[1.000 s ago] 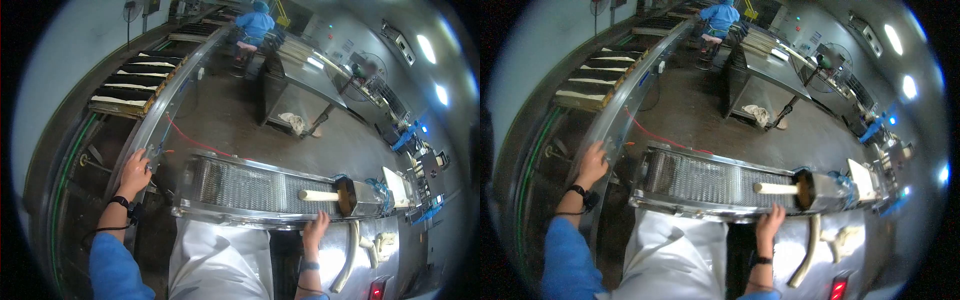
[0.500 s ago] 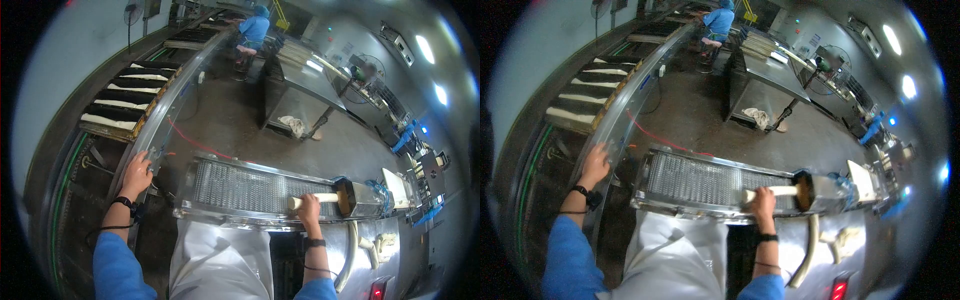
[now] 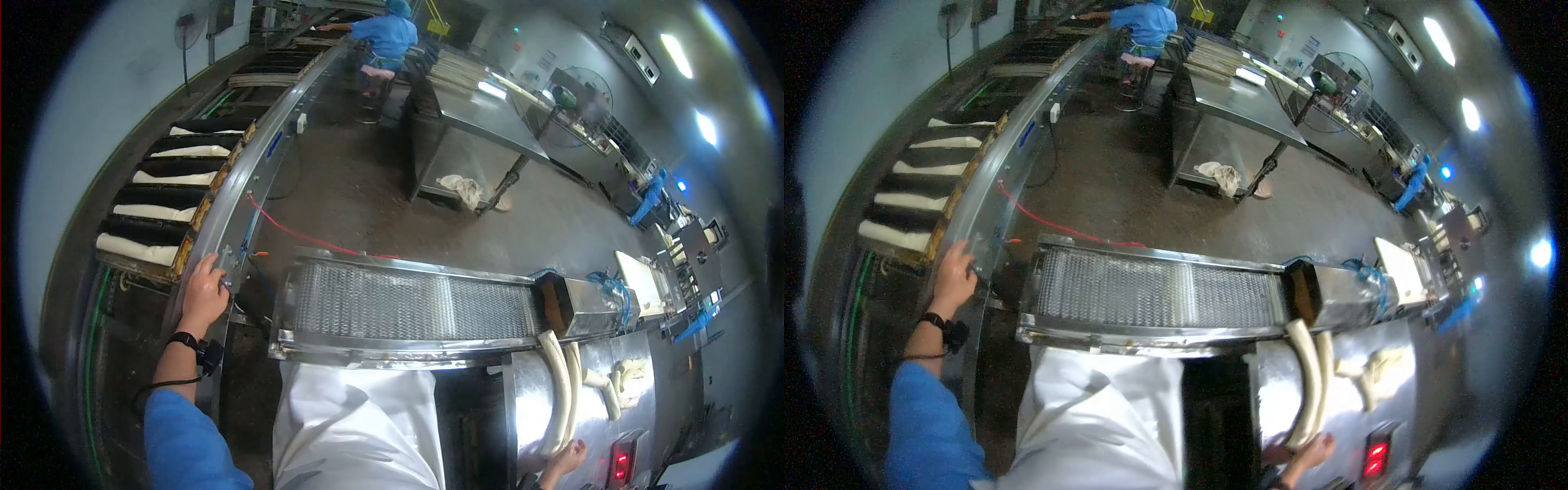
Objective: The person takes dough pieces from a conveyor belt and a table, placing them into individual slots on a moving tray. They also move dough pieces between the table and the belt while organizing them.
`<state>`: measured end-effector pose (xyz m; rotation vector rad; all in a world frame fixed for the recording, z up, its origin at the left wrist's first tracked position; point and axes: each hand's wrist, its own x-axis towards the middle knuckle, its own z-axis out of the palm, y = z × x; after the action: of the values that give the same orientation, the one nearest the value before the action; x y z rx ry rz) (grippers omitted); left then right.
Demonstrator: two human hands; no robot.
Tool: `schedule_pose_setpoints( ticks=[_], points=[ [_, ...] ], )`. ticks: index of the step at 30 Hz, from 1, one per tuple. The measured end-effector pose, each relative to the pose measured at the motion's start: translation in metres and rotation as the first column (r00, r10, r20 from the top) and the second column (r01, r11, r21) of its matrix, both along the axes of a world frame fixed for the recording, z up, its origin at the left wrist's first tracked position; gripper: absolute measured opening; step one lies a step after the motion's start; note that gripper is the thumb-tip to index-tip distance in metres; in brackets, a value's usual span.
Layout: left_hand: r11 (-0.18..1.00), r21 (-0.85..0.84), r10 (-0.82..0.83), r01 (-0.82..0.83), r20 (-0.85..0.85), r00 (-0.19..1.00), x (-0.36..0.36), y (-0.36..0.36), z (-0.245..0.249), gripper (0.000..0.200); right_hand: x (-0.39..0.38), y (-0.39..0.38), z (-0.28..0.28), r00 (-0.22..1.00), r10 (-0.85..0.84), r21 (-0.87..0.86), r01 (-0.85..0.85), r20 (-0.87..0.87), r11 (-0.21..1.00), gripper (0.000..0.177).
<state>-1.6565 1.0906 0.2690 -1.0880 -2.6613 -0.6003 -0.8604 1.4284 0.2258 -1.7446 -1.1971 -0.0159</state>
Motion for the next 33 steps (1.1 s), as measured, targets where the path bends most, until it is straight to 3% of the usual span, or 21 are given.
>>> schedule_pose_setpoints(
  ticks=[1,2,3,4,5,7,10,12,14,17,19,21,22,24,26,28,30,31,32,33],
  points=[
    [1.000,-0.004,0.002,-0.002,-0.011,1.000,0.000,0.000,0.001,0.025,0.006,0.003,-0.004,0.993,-0.011,0.045,0.006,0.113,0.999,0.036],
    [1.000,-0.006,0.007,-0.007,-0.021,1.000,0.001,0.001,0.002,0.025,-0.006,0.005,0.007,0.994,-0.012,0.043,0.007,0.112,0.999,0.036],
    [1.000,-0.007,0.007,-0.007,-0.024,1.000,0.000,0.001,0.002,0.025,-0.020,0.015,0.023,0.989,0.112,-0.252,-0.085,0.097,0.964,0.042],
    [1.000,-0.008,0.006,-0.006,-0.029,1.000,-0.001,0.001,0.000,0.025,-0.046,0.021,0.046,0.973,0.227,-0.521,-0.171,0.046,0.836,0.048],
    [1.000,-0.008,0.006,-0.007,-0.034,0.999,-0.001,0.000,-0.001,0.026,-0.075,0.025,0.065,0.972,0.230,-0.520,-0.174,0.044,0.836,0.048],
    [1.000,-0.019,0.019,-0.019,-0.024,1.000,0.001,0.001,0.004,0.027,-0.123,0.029,0.093,0.949,0.193,-0.679,0.028,0.248,0.733,0.064],
    [0.999,-0.032,0.030,-0.031,-0.002,1.000,0.005,0.002,0.010,0.028,-0.133,0.056,0.069,0.897,0.203,-0.616,0.093,0.393,0.782,0.077],
    [0.999,-0.036,0.027,-0.026,0.010,1.000,0.006,0.002,0.008,0.028,-0.136,0.063,0.054,0.873,0.236,-0.585,0.067,0.426,0.808,0.070],
    [0.998,-0.042,0.044,-0.044,0.005,0.999,0.005,0.003,0.009,0.027,-0.138,0.061,0.056,0.885,0.328,-0.624,-0.056,0.329,0.779,0.067],
    [0.999,-0.032,0.029,-0.029,-0.003,1.000,0.000,0.001,0.001,0.026,-0.145,0.035,0.056,0.822,0.431,-0.528,-0.194,0.372,0.827,0.059],
    [0.999,-0.036,0.031,-0.031,-0.002,1.000,0.000,0.001,0.002,0.026,-0.134,0.030,0.055,0.839,0.411,-0.601,-0.132,0.355,0.789,0.054],
    [0.999,-0.042,0.032,-0.032,-0.003,0.999,0.001,0.002,0.005,0.025,-0.130,0.023,0.064,0.935,0.286,-0.593,-0.111,0.210,0.797,0.053],
    [0.999,-0.030,0.024,-0.024,-0.010,1.000,0.000,0.002,0.003,0.025,-0.110,0.030,0.060,0.922,0.329,-0.696,-0.099,0.206,0.712,0.067],
    [1.000,-0.015,0.016,-0.017,-0.016,1.000,0.000,0.001,0.000,0.025,-0.109,0.027,0.069,0.908,0.301,-0.697,-0.015,0.290,0.717,0.062],
    [0.999,-0.023,0.025,-0.025,-0.006,1.000,0.001,0.001,0.000,0.025,-0.116,0.025,0.078,0.876,0.132,-0.703,0.273,0.463,0.657,0.055],
    [0.999,-0.024,0.025,-0.025,-0.004,1.000,0.002,0.002,0.006,0.025,-0.096,0.038,0.056,0.861,0.110,-0.710,0.329,0.496,0.623,0.061],
    [0.999,-0.022,0.028,-0.028,-0.002,1.000,0.002,0.001,0.003,0.025,-0.090,0.041,0.030,0.448,0.261,-0.466,0.444,0.855,0.766,0.069],
    [1.000,-0.022,0.021,-0.021,-0.010,1.000,0.001,0.001,0.001,0.025,-0.091,0.047,0.019,0.466,0.331,-0.517,0.358,0.821,0.778,0.070],
    [1.000,-0.023,0.015,-0.015,-0.018,1.000,0.001,0.000,0.000,0.025,-0.101,0.048,0.007,0.413,0.348,-0.480,0.276,0.841,0.833,0.056],
    [1.000,-0.025,0.018,-0.019,-0.017,1.000,0.001,0.000,0.000,0.025,-0.110,0.053,-0.001,0.511,0.399,-0.572,0.241,0.762,0.784,0.056]
  ],
)
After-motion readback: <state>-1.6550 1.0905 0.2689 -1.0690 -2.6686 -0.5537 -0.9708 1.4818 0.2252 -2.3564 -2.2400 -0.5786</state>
